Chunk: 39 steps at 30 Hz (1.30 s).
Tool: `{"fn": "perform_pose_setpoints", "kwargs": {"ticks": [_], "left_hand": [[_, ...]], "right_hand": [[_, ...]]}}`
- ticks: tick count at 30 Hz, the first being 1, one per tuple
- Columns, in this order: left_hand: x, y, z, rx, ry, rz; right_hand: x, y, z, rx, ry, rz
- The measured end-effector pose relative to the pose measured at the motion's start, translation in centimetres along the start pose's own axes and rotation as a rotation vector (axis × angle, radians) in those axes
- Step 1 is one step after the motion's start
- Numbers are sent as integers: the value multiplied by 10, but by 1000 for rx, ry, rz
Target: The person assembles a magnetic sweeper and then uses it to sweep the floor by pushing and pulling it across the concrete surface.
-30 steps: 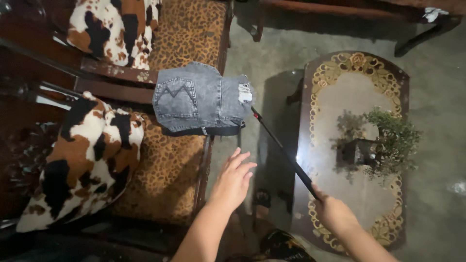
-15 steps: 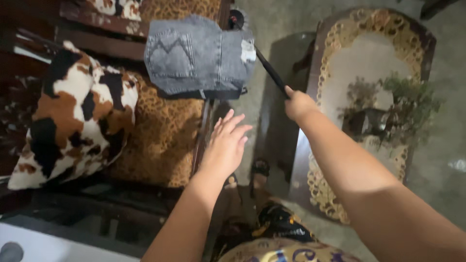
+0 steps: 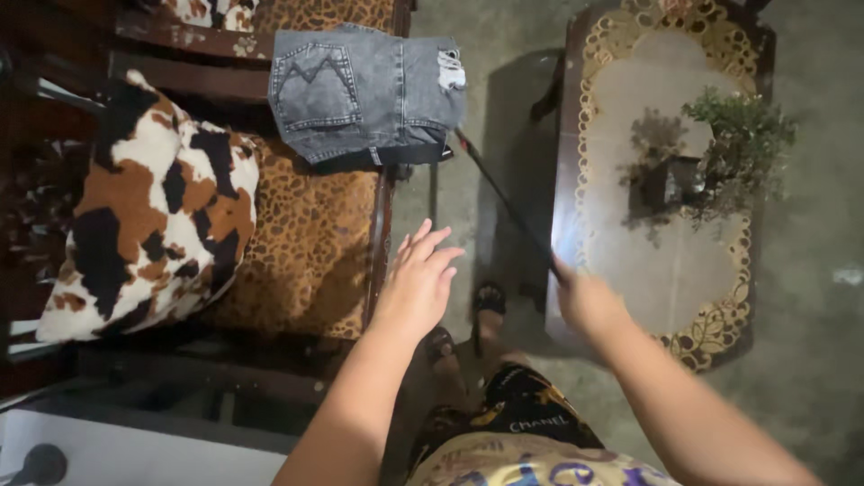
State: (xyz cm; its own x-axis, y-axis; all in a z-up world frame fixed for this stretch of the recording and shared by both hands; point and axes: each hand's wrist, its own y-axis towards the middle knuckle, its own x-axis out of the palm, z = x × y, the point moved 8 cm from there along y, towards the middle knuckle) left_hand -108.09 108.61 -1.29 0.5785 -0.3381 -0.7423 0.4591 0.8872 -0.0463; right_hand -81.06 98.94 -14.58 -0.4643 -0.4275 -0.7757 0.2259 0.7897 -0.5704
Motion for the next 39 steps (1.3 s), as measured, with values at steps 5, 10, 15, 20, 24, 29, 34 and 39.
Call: {"fn": "perform_pose_setpoints", "kwargs": {"ticks": [5,10,15,20,24,29,34,39], "left_hand": [[2,-30,-3,23,17,7],[10,-54,-1,23,-17,-8],[10,-75,5,77,-63,11],[8,-87,12,129,-59,6],[11,-95,15,129,-85,0],[22,-116,19,124,-77,47],[51,-148,28,91,-49,23],[83,-194,63,91,-70,56]], "right_hand": [[2,123,-54,-131,-12,83],[27,82,-41,-133,39,43],[42,-126,26,117,25,-135],[59,-186,28,216,-72,-188],[54,-103,7,63,-74,-61],[63,12,-31,-87,14,37],[75,0,-23,-66,69,-46],[83,-127,57,-199,-39,2]]}}
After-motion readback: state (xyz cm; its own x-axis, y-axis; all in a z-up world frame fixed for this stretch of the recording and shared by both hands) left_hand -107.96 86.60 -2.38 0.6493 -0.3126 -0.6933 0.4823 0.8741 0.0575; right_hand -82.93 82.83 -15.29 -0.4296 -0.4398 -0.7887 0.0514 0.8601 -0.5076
